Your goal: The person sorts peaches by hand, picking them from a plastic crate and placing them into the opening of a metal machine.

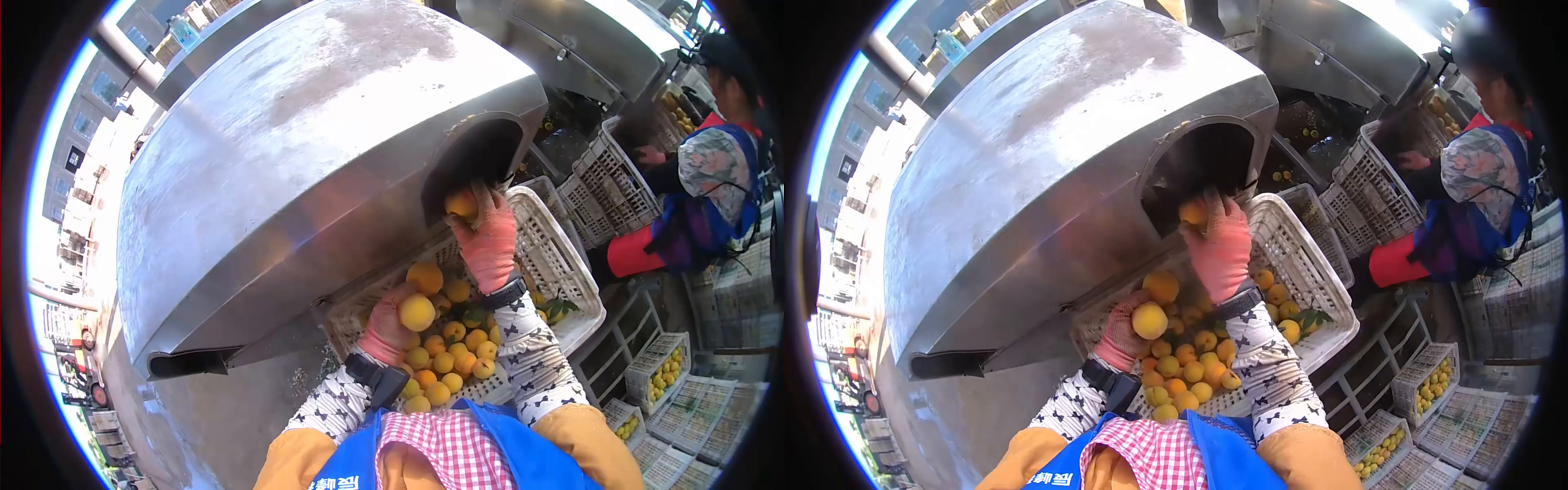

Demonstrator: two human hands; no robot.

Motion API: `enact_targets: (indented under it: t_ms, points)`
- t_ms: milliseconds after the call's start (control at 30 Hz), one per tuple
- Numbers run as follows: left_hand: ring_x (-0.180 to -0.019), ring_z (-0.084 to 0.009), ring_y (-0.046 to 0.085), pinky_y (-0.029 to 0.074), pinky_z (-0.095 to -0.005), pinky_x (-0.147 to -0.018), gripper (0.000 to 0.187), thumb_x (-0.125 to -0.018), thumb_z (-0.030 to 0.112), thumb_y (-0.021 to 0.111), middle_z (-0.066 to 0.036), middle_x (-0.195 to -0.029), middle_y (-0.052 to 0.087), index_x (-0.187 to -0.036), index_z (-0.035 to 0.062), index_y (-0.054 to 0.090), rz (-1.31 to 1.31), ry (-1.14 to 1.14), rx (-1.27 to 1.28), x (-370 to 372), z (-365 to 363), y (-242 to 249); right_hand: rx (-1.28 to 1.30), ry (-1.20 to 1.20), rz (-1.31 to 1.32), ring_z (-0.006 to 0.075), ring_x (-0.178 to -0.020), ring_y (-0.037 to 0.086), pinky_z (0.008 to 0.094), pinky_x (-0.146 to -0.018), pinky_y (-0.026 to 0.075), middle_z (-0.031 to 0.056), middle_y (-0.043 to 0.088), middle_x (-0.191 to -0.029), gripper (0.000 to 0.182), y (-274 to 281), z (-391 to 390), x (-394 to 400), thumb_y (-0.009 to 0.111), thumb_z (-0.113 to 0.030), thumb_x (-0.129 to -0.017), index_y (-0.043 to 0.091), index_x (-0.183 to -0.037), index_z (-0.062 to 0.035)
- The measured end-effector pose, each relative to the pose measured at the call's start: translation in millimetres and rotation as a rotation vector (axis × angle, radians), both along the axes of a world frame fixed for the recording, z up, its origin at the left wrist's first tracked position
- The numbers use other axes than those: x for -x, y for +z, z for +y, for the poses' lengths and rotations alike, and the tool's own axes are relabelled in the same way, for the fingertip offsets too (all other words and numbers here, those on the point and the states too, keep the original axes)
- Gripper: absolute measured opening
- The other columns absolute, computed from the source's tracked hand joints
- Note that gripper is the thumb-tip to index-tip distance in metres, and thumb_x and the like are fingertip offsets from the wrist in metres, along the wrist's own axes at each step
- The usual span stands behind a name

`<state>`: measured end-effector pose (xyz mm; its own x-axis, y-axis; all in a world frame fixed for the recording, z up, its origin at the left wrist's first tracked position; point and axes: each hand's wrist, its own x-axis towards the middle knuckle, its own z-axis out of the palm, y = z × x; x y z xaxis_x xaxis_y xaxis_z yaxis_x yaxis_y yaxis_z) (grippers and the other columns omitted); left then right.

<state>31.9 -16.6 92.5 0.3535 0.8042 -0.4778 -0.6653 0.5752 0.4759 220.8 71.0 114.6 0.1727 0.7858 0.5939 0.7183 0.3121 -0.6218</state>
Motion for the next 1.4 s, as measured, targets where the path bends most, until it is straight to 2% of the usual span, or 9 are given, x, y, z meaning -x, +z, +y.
enact_targets:
  t_ms: [100, 167, 267, 367, 533, 700, 867, 1067, 1400]
  points:
    - [-0.099, -0.0318, 0.07, 0.061, -0.0418, -0.082, 0.038, -0.097, 0.019, 0.059, -0.017, -0.122, 0.063, -0.133, 0.0084, 0.052, 0.033, -0.003, -0.09, 3.6, -0.6, -25.2, 0.054, -0.06, -0.079, 0.0422, -0.112, 0.056, 0.0462, -0.096, 0.047, 0.0253, 0.059, -0.121, 0.067, -22.6, 59.2, 20.2, 0.079, -0.017, -0.075, 0.053, -0.135, -0.0006]
    - [-0.1, -0.0292, 0.07, 0.06, -0.0381, -0.085, 0.036, -0.099, 0.023, 0.056, -0.016, -0.12, 0.064, -0.131, 0.0071, 0.054, 0.954, -0.104, -0.899, 10.2, -4.2, -55.6, 0.073, -0.098, -0.158, 0.0424, -0.112, 0.056, 0.0453, -0.096, 0.048, 0.0257, 0.059, -0.121, 0.065, -24.8, 57.8, 20.3, 0.078, -0.016, -0.076, 0.053, -0.134, -0.0003]
    - [-0.099, -0.0265, 0.069, 0.059, -0.0355, -0.082, 0.034, -0.098, 0.018, 0.059, -0.015, -0.121, 0.064, -0.13, 0.0072, 0.055, 0.103, -0.09, -0.243, 3.6, 8.2, -21.6, -0.201, 0.127, 0.139, 0.0386, -0.11, 0.059, 0.0412, -0.095, 0.049, 0.0231, 0.06, -0.12, 0.062, 42.7, 23.0, -13.1, 0.077, -0.019, -0.078, 0.055, -0.133, -0.0009]
    - [-0.105, -0.023, 0.066, 0.056, -0.034, -0.088, 0.033, -0.096, 0.014, 0.061, -0.013, -0.125, 0.062, -0.129, 0.0067, 0.057, -0.272, -0.2, -0.27, 1.9, 31.1, -16.1, 0.329, 0.443, 0.192, 0.0288, -0.106, 0.063, 0.0356, -0.093, 0.05, 0.0179, 0.063, -0.119, 0.059, 48.0, -36.6, -29.9, 0.075, -0.02, -0.082, 0.056, -0.136, -0.0016]
    - [-0.111, -0.019, 0.062, 0.05, -0.0336, -0.098, 0.041, -0.095, 0.022, 0.065, -0.01, -0.125, 0.062, -0.13, 0.0039, 0.056, 0.291, -0.031, -0.549, -38.0, 31.5, 38.6, 0.665, 0.625, 1.051, 0.0211, -0.111, 0.062, 0.0342, -0.1, 0.048, 0.0089, 0.064, -0.125, 0.061, 39.8, -64.4, -21.6, 0.075, -0.015, -0.083, 0.054, -0.138, -0.0014]
    - [-0.113, -0.0183, 0.06, 0.046, -0.0339, -0.102, 0.049, -0.088, 0.015, 0.072, -0.008, -0.123, 0.062, -0.132, 0.0063, 0.054, 0.115, -0.124, -0.371, -39.2, 40.4, 53.5, 0.395, 0.682, 0.523, 0.0181, -0.126, 0.051, 0.0337, -0.108, 0.041, 0.0174, 0.05, -0.14, 0.064, 28.6, -63.6, -43.2, 0.074, -0.017, -0.086, 0.048, -0.14, 0.0059]
    - [-0.119, -0.0187, 0.056, 0.043, -0.0341, -0.105, 0.053, -0.088, 0.018, 0.071, -0.008, -0.13, 0.057, -0.137, 0.0051, 0.052, 0.513, -0.121, -0.925, -45.6, 43.7, 37.9, 0.651, 0.497, 0.999, 0.0196, -0.124, 0.053, 0.0331, -0.107, 0.042, 0.0186, 0.052, -0.138, 0.072, 46.6, -71.8, -40.4, 0.077, -0.025, -0.085, 0.045, -0.142, 0.0069]
    - [-0.117, -0.0184, 0.056, 0.044, -0.0332, -0.104, 0.052, -0.092, 0.026, 0.068, -0.009, -0.129, 0.058, -0.135, 0.002, 0.051, 0.178, -0.093, -0.5, -57.3, 44.7, 47.7, 0.245, 0.401, 0.194, 0.0289, -0.116, 0.059, 0.0355, -0.104, 0.045, 0.0186, 0.057, -0.127, 0.073, 39.6, -57.6, -40.6, 0.076, -0.016, -0.079, 0.046, -0.143, 0.0019]
    - [-0.102, -0.0201, 0.067, 0.054, -0.0319, -0.091, 0.04, -0.098, 0.022, 0.062, -0.008, -0.115, 0.067, -0.132, 0.0019, 0.054, 0.413, -0.031, -0.565, -69.2, 63.6, 4.2, 0.283, 0.395, 0.211, 0.0348, -0.116, 0.058, 0.0389, -0.099, 0.048, 0.0196, 0.055, -0.127, 0.062, 45.3, -18.4, -38.7, 0.077, -0.017, -0.077, 0.056, -0.135, -0.0062]
